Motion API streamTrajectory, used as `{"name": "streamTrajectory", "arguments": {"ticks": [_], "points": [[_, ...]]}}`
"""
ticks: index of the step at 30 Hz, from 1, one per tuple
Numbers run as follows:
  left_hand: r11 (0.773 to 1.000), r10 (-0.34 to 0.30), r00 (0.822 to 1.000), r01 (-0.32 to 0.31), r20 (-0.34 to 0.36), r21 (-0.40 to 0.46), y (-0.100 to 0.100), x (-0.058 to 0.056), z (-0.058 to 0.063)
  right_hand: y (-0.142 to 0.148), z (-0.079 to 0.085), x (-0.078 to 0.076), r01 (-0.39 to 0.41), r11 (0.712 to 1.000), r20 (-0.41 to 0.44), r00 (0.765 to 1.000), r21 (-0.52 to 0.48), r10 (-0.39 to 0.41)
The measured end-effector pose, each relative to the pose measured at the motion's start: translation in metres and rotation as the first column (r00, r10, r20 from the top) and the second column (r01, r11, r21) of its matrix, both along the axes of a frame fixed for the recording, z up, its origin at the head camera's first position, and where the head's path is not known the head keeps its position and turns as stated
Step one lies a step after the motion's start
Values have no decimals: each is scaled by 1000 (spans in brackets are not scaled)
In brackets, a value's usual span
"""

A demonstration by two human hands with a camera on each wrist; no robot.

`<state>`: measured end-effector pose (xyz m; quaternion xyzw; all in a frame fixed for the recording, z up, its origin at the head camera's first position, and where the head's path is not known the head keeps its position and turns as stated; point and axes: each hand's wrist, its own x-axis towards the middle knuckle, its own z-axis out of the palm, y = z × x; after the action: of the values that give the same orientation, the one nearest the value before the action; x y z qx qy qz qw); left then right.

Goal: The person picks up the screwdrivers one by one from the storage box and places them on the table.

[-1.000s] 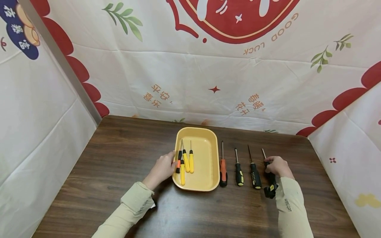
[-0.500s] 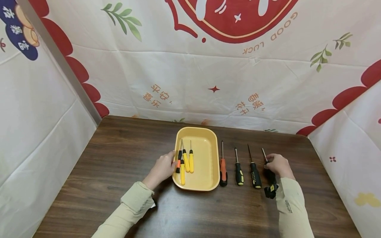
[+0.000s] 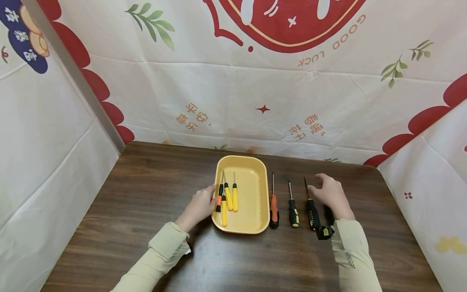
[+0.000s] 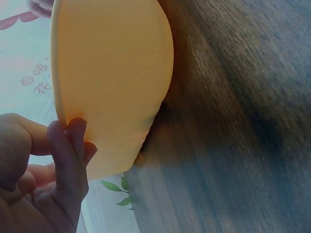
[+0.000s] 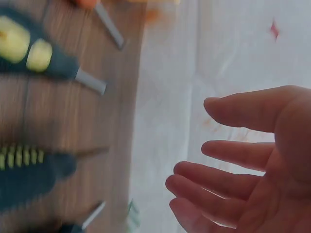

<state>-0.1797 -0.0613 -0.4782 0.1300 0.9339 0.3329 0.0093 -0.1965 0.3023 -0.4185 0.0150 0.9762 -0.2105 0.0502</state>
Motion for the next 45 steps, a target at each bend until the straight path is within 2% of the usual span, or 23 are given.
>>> {"name": "streamTrajectory", "arguments": {"ticks": [10, 18, 24, 29, 34, 41, 45], "points": [[1000, -7, 1000, 7, -9, 1, 0, 1, 2, -45, 10, 8, -85, 995, -32, 996, -46, 84], [1000, -3, 1000, 3, -10, 8, 0, 0, 0, -67, 9, 9, -151, 985, -4, 988, -84, 151], [1000, -5, 1000, 5, -7, 13, -2, 1, 2, -78, -4, 7, -218, 970, 15, 975, -110, 221], [1000, -4, 1000, 4, -9, 17, -1, 1, 2, -86, -14, 7, -242, 964, 31, 969, -112, 247], [1000, -2, 1000, 2, -12, 12, -1, 1, 2, -93, -24, 7, -241, 959, 57, 966, -147, 251], [1000, -3, 1000, 3, 1, 12, -1, 0, -1, -101, -34, 9, -260, 937, 53, 959, -235, 280], [1000, -7, 1000, 7, -3, 12, -1, 0, -1, -103, -38, 10, -253, 933, 54, 960, -255, 275]]}}
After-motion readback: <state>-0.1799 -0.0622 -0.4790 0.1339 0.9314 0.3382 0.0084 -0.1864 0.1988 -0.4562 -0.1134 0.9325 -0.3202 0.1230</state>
